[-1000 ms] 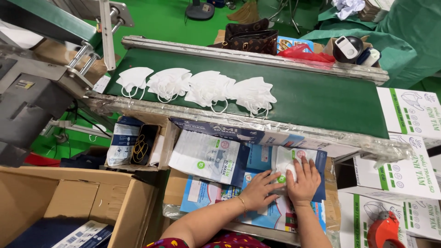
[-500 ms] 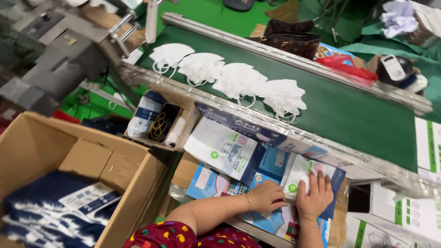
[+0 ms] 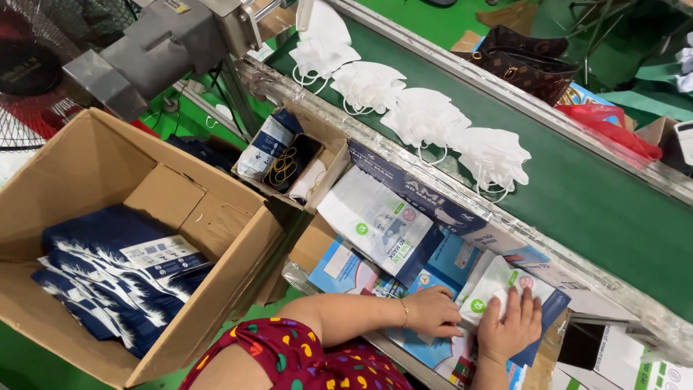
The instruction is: Packaging face masks into plastic sleeves and placing them into product boxes.
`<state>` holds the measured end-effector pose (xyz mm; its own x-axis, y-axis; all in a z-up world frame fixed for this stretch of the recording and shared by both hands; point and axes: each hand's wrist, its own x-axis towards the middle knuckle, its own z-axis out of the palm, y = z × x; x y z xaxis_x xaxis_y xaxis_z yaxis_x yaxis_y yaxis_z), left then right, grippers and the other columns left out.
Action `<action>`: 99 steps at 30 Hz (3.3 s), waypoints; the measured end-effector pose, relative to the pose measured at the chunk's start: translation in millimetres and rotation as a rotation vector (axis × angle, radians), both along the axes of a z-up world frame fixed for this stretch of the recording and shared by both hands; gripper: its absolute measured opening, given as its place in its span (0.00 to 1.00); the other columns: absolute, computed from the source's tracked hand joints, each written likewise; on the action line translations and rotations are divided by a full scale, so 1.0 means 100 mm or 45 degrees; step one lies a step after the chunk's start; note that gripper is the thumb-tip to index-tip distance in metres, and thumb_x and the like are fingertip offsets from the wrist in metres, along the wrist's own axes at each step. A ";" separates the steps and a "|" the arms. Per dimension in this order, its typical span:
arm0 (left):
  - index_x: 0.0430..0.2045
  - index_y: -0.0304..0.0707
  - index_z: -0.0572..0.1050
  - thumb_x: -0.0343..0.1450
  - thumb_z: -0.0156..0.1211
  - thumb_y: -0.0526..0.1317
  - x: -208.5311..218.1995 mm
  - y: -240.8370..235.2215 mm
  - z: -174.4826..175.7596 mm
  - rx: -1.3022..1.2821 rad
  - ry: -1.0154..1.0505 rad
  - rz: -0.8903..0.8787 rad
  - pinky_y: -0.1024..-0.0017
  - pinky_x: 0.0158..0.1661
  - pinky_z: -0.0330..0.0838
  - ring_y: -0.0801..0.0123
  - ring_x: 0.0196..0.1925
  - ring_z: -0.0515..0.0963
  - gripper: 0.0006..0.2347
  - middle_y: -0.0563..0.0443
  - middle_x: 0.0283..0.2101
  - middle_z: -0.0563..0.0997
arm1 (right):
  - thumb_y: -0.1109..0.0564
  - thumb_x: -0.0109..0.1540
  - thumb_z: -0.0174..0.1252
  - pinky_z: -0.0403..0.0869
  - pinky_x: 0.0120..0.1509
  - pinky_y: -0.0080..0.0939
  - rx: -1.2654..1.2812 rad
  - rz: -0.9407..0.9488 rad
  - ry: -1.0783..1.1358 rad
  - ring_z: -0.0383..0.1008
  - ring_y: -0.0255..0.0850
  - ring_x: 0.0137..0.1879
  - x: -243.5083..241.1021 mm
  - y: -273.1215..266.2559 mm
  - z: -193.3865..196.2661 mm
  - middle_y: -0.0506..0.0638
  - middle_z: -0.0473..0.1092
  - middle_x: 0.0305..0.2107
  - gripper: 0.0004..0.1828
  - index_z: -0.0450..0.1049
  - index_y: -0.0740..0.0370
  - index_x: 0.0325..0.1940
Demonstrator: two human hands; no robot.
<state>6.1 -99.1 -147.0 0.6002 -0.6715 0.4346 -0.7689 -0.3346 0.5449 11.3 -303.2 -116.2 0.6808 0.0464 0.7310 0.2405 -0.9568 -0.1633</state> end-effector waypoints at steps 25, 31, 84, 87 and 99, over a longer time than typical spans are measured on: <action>0.20 0.43 0.70 0.64 0.58 0.41 0.01 -0.01 0.00 -0.047 0.129 -0.049 0.60 0.58 0.67 0.59 0.37 0.79 0.05 0.53 0.27 0.78 | 0.47 0.67 0.58 0.67 0.71 0.62 0.029 -0.001 0.015 0.68 0.65 0.70 -0.02 0.01 0.02 0.60 0.71 0.63 0.22 0.77 0.61 0.61; 0.23 0.42 0.70 0.64 0.58 0.40 0.01 0.00 -0.01 -0.059 0.144 -0.031 0.60 0.58 0.67 0.56 0.41 0.79 0.05 0.52 0.29 0.78 | 0.47 0.67 0.58 0.67 0.71 0.62 0.036 0.003 0.025 0.68 0.65 0.70 -0.01 0.01 0.02 0.60 0.71 0.63 0.22 0.77 0.61 0.60; 0.63 0.44 0.63 0.55 0.67 0.68 2.69 0.25 1.21 0.431 -0.566 0.922 0.60 0.41 0.78 0.40 0.52 0.77 0.44 0.34 0.53 0.76 | 0.38 0.60 0.64 0.57 0.67 0.66 0.029 -0.210 0.594 0.63 0.57 0.67 -0.11 0.13 0.46 0.64 0.64 0.59 0.34 0.73 0.58 0.65; 0.61 0.40 0.64 0.60 0.69 0.54 2.74 0.25 1.16 0.353 -0.160 0.891 0.55 0.42 0.75 0.41 0.49 0.76 0.36 0.36 0.50 0.76 | 0.40 0.59 0.65 0.55 0.69 0.67 0.037 -0.192 0.458 0.61 0.59 0.69 -0.23 0.21 0.52 0.65 0.63 0.62 0.35 0.73 0.59 0.65; 0.63 0.31 0.68 0.71 0.64 0.31 0.72 0.70 0.60 -0.883 1.262 -0.144 0.65 0.63 0.70 0.66 0.61 0.76 0.24 0.48 0.58 0.78 | 0.66 0.50 0.60 0.65 0.72 0.45 1.877 0.598 0.578 0.61 0.46 0.73 -0.46 0.69 1.12 0.50 0.59 0.67 0.48 0.55 0.41 0.72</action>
